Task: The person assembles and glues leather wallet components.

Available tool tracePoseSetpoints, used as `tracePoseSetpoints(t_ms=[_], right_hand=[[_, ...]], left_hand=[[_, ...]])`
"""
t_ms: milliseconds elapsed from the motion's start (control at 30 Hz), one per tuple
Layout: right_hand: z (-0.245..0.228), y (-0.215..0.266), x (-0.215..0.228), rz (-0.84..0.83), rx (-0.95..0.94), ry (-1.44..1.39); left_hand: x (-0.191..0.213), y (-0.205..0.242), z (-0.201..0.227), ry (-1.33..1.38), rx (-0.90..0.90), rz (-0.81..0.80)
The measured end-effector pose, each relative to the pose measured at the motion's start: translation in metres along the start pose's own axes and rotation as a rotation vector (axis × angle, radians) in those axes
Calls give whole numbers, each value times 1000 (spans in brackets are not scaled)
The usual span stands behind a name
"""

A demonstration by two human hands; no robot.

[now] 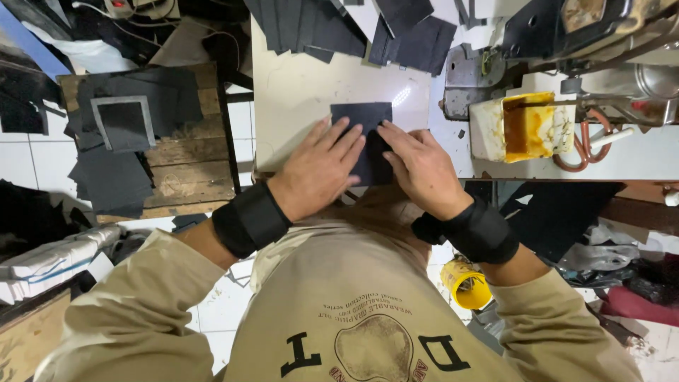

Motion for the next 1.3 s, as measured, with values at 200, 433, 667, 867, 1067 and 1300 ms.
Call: tracePoseSetpoints(t_ms=[200, 433, 667, 867, 1067, 1300], right_hand=[[-10, -5, -8, -28, 79, 173], [-8, 2, -10, -31, 123, 216], [-8, 8, -9, 1, 70, 129], [0, 10, -9, -5, -18, 63], [4, 11, -9, -11, -39, 38], [7, 1, 6, -98, -190, -107]], left_hand=[[-31, 12, -19, -92, 51, -23], [-14, 1, -21, -63, 75, -6], [-5, -26, -42, -10, 169, 70], [-33, -53, -62, 4, 318, -160], [-58, -64, -89, 67, 459, -164], [-44, -70, -100, 346, 359, 9]])
Point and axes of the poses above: each hand's wrist, its own y-axis away from the middle knuckle, its own x-axis out of the back of the hand, z = x × y, the point moved 8 cm from there along -y, towards the middle knuckle, and after that the axes turned 12 degrees about z, right-handed, at the moved point
